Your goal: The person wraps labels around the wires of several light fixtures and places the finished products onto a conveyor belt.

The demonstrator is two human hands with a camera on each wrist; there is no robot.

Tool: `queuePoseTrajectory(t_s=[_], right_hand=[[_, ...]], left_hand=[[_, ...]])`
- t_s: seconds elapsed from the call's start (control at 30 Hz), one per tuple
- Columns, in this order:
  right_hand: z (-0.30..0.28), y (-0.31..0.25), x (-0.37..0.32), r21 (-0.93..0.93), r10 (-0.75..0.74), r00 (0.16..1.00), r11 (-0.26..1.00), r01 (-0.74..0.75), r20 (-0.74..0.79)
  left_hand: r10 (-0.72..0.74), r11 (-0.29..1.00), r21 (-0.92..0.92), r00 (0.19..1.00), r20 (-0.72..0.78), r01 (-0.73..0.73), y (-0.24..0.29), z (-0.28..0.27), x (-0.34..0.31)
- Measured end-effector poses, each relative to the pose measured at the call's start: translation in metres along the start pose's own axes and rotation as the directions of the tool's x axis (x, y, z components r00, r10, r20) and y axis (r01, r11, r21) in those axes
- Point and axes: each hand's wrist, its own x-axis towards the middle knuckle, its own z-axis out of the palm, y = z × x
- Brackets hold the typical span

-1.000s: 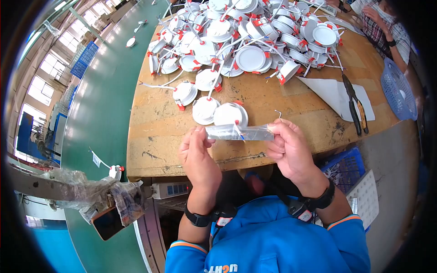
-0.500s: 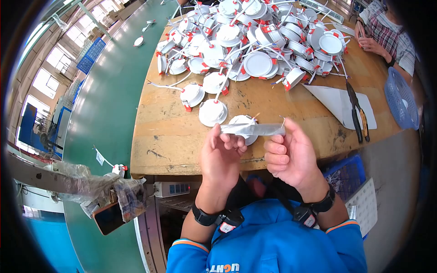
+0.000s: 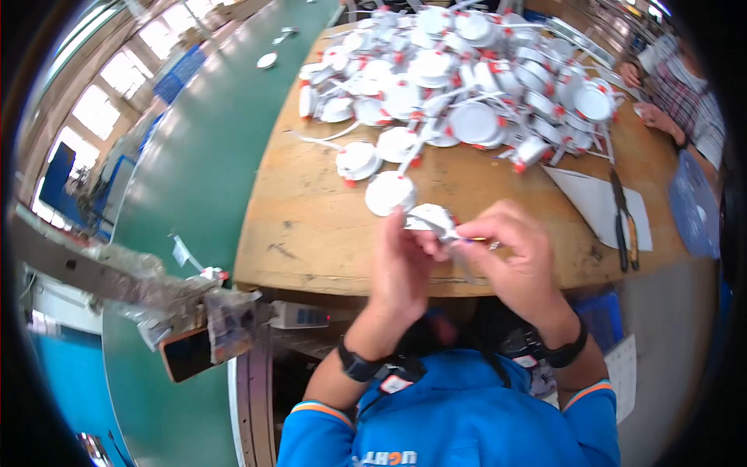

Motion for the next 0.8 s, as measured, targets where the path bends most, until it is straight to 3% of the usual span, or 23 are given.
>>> queuePoseTrajectory(t_s=[0.03, 0.1, 0.23, 0.33, 0.5, 0.53, 0.57, 0.63, 0.7, 0.8], right_hand=[[0.001, 0.005, 0.003, -0.110, -0.094, 0.996, 0.990, 0.094, 0.002], [0.002, 0.005, 0.008, -0.294, -0.169, 0.985, 0.941, 0.166, 0.014], [-0.003, -0.003, 0.016, -0.235, -0.057, 0.997, 0.970, 0.069, 0.057], [-0.003, 0.001, 0.019, -0.244, -0.091, 0.992, 0.964, 0.110, 0.089], [0.000, -0.002, 0.023, -0.301, -0.117, 0.985, 0.942, 0.150, 0.126], [0.000, -0.004, 0.024, -0.292, -0.094, 0.989, 0.949, 0.123, 0.113], [-0.002, -0.006, 0.024, -0.296, -0.064, 0.993, 0.951, 0.090, 0.094], [-0.007, 0.001, 0.027, -0.267, -0.151, 0.982, 0.947, 0.176, 0.115], [-0.008, 0.002, 0.026, -0.244, -0.125, 0.989, 0.959, 0.142, 0.084], [-0.005, 0.002, 0.027, -0.183, -0.083, 0.997, 0.980, 0.082, 0.005]], left_hand=[[-0.011, 1.000, -0.021, 0.999, 0.051, 0.012, -0.003, -0.008, 0.004], [-0.139, 0.989, -0.059, 0.990, -0.002, 0.138, 0.000, -0.015, 0.008], [-0.325, 0.945, 0.102, 0.935, 0.144, 0.312, 0.016, -0.021, 0.008], [-0.343, 0.939, 0.035, 0.916, 0.210, 0.343, 0.018, -0.023, 0.011], [-0.238, 0.971, 0.030, 0.970, 0.046, 0.237, 0.015, -0.025, 0.019], [-0.199, 0.980, 0.002, 0.965, 0.169, 0.201, 0.018, -0.032, 0.022], [-0.175, 0.984, 0.027, 0.982, 0.072, 0.173, 0.029, -0.018, 0.007], [-0.141, 0.990, -0.008, 0.974, 0.177, 0.144, 0.027, -0.029, 0.008], [-0.172, 0.983, -0.039, 0.978, 0.116, 0.177, 0.030, -0.024, 0.006], [-0.177, 0.972, -0.112, 0.957, 0.231, 0.207, 0.027, -0.031, 0.011]])
